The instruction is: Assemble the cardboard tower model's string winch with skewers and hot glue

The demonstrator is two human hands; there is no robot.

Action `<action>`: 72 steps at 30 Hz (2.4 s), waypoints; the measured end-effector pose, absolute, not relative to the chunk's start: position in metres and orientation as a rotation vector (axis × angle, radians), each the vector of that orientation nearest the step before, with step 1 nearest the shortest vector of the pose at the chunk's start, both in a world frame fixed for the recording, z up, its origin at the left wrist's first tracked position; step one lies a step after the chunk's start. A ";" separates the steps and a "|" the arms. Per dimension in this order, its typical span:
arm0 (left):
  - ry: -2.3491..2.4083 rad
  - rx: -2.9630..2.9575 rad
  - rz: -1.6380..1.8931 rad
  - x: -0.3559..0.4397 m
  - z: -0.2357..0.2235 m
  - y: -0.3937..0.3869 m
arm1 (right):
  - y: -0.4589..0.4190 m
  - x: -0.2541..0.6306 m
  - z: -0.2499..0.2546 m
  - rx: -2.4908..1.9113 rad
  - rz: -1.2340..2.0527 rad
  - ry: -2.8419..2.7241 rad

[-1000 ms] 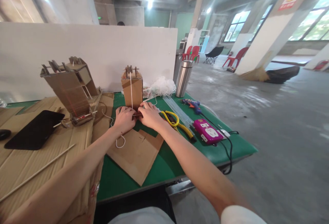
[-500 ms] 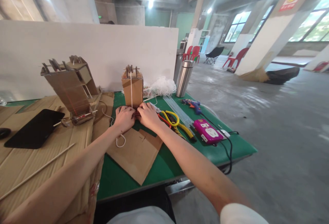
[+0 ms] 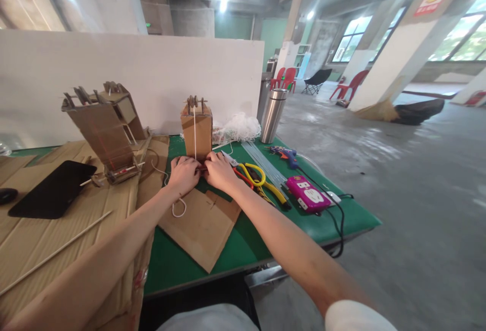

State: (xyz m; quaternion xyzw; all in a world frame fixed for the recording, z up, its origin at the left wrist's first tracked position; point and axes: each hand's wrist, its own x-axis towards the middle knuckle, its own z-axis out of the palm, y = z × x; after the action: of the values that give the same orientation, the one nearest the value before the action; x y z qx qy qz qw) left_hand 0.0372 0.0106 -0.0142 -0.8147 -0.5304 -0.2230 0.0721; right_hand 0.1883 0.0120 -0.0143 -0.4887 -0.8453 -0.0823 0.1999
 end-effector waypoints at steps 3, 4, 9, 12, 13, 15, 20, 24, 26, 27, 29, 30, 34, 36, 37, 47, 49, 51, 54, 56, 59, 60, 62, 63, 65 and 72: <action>-1.604 -2.446 -0.667 0.038 -0.013 0.010 | 0.013 0.188 -0.016 -1.362 -0.214 -2.341; -1.607 -2.447 -0.669 0.038 -0.012 0.009 | 0.014 0.188 -0.017 -1.358 -0.204 -2.337; -1.622 -2.447 -0.721 0.039 -0.012 0.008 | 0.017 0.189 -0.019 -1.339 -0.162 -2.321; -1.628 -2.444 -0.746 0.039 -0.013 0.007 | 0.018 0.189 -0.020 -1.324 -0.164 -2.317; -1.627 -2.445 -0.747 0.039 -0.013 0.007 | 0.018 0.189 -0.020 -1.319 -0.167 -2.314; -1.623 -2.450 -0.739 0.039 -0.013 0.008 | 0.018 0.189 -0.020 -1.312 -0.174 -2.309; -1.603 -2.457 -0.710 0.038 -0.013 0.008 | 0.018 0.190 -0.020 -1.312 -0.180 -2.309; -1.589 -2.450 -0.704 0.038 -0.014 0.009 | 0.019 0.190 -0.020 -1.296 -0.164 -2.309; -1.592 -2.444 -0.707 0.038 -0.014 0.010 | 0.019 0.190 -0.020 -1.295 -0.154 -2.303; -1.594 -2.441 -0.706 0.038 -0.014 0.010 | 0.019 0.189 -0.020 -1.294 -0.149 -2.300; -1.597 -2.435 -0.701 0.039 -0.013 0.009 | 0.018 0.189 -0.019 -1.281 -0.127 -2.293; -1.598 -2.432 -0.696 0.039 -0.013 0.009 | 0.018 0.190 -0.017 -1.270 -0.104 -2.287; -1.602 -2.430 -0.704 0.039 -0.013 0.008 | 0.016 0.201 -0.007 -1.289 0.028 -2.208; -1.598 -2.432 -0.714 0.039 -0.014 0.007 | 0.015 0.210 -0.002 -1.377 0.097 -2.169; -1.596 -2.433 -0.717 0.039 -0.014 0.007 | 0.016 0.214 0.000 -1.427 0.136 -2.166; -1.622 -2.426 -0.717 0.040 -0.011 0.006 | 0.022 0.224 -0.002 -1.636 0.109 -2.380; -1.632 -2.432 -0.711 0.040 -0.011 0.006 | 0.023 0.223 -0.002 -1.637 0.112 -2.363; -1.639 -2.436 -0.710 0.040 -0.010 0.005 | 0.023 0.224 -0.003 -1.627 0.117 -2.343; -1.637 -2.440 -0.714 0.040 -0.010 0.004 | 0.024 0.224 -0.004 -1.604 0.113 -2.314; -1.642 -2.443 -0.713 0.040 -0.009 0.004 | 0.024 0.224 -0.004 -1.590 0.114 -2.304; -1.653 -2.454 -0.701 0.041 -0.010 0.005 | 0.024 0.224 -0.004 -1.584 0.126 -2.305; -1.652 -2.454 -0.698 0.041 -0.010 0.005 | 0.024 0.224 -0.004 -1.587 0.129 -2.304; -1.640 -2.449 -0.697 0.040 -0.011 0.006 | 0.024 0.224 -0.004 -1.586 0.132 -2.300; -1.634 -2.446 -0.697 0.040 -0.011 0.006 | 0.024 0.224 -0.004 -1.584 0.133 -2.296; -1.626 -2.443 -0.694 0.040 -0.011 0.006 | 0.023 0.223 -0.004 -1.574 0.140 -2.284; -1.618 -2.438 -0.687 0.040 -0.010 0.005 | 0.022 0.222 -0.002 -1.568 0.151 -2.269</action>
State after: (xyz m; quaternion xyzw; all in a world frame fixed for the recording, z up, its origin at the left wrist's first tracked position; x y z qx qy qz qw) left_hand 0.0404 0.0051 -0.0103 -0.8093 -0.5372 -0.2279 0.0678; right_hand 0.2223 0.0220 -0.0022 -0.5574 -0.8068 0.0536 0.1886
